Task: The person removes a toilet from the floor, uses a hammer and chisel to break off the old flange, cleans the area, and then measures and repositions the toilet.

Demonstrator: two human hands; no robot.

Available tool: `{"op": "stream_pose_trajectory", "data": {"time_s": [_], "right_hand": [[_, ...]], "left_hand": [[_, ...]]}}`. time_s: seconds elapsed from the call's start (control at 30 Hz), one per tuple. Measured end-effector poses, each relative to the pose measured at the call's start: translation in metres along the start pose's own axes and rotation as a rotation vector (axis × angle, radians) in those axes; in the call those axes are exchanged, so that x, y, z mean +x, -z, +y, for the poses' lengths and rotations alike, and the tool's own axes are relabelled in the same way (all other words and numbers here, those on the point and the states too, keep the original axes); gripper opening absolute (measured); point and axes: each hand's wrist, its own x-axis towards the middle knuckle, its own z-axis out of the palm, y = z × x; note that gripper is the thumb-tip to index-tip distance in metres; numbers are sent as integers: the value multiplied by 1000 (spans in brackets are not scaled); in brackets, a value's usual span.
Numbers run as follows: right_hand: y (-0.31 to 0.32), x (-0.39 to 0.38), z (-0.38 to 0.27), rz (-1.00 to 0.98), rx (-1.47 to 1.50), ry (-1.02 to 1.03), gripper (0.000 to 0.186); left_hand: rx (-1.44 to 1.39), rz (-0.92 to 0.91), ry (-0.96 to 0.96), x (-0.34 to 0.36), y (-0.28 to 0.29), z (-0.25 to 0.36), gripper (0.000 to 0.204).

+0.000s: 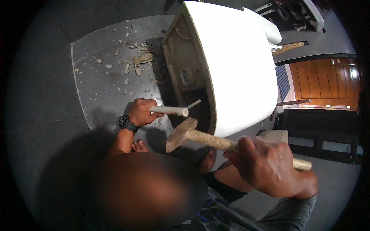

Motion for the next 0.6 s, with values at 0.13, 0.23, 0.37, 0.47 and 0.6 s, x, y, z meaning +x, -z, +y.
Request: {"op": "stream_pose_trajectory", "data": {"time_s": [0.13,0.23,0.37,0.47,0.6], "right_hand": [[-7,-6,1,89,128,42,41],[-9,-8,0,103,146,50,40],[-10,-6,1,-4,169,41,35],[-12,-4,2,51,144,54,40],[-14,-2,4,47,164,66,38]], "left_hand": [[-26,146,37,1,-3,1,43],[70,206,48,4,-6,9,40],[111,207,-8,11,-4,16,51],[122,192,1,15,-4,20,53],[62,195,64,16,-9,25,52]]}}
